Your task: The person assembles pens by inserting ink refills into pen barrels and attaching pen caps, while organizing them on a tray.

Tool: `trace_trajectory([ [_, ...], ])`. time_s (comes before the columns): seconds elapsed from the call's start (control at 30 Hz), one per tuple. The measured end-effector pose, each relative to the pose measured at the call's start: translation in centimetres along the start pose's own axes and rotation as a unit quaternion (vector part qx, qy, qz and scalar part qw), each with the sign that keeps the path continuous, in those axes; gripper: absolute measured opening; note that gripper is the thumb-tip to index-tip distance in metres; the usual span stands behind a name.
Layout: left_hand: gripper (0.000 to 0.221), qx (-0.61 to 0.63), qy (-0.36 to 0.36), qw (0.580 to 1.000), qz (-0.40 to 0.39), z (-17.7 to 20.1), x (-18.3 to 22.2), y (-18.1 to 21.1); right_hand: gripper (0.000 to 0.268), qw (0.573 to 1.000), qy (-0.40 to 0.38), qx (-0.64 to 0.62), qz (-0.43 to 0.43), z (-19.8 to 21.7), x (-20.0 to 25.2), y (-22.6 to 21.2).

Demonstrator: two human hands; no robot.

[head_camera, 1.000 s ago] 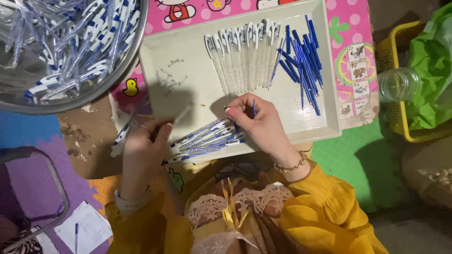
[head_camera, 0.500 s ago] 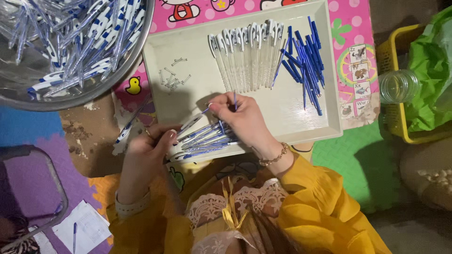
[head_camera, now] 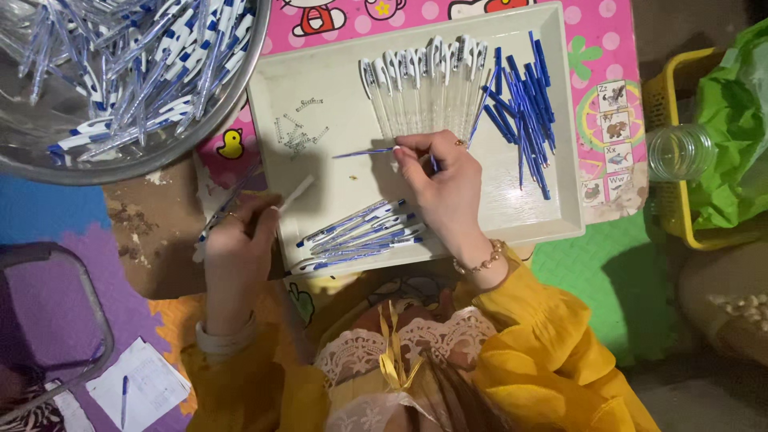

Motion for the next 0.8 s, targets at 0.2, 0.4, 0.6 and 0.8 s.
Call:
trace_trajectory([
  [0.2, 0.027, 0.042, 0.010, 0.999, 0.001, 0.4, 1.2, -0.3, 0.010, 0.999, 0.019, -0.037, -0.007, 1.7, -0.2, -0.1],
  [0.4, 0.027, 0.086, 0.020, 0.995, -0.038, -1.3, 1.6, 0.8, 0.014, 0.998, 0.003, 0.013, 0.053, 1.7, 0.2, 0.6],
  [0.6, 0.035, 0.179, 0.056, 0.982, -0.014, -3.4, 0.4, -0.8, 0.012, 0.999, 0.012, -0.001, 0.032, 2.7, 0.4, 0.4],
  [0.8, 0.037, 0.025, -0.064, 0.998, -0.008, -7.3, -0.6, 6.1, 0.010, 0.998, -0.028, -0.058, -0.018, 2.4, 0.8, 1.0],
])
Point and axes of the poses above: each hand's wrist, its own x-axis away from the middle knuckle, its own z-axis out of the back of the hand, y = z × x, the point moved 10 cm from there along -x, towards the middle knuckle, and after that the axes turned 15 degrees about x, right-handed, at the moved point
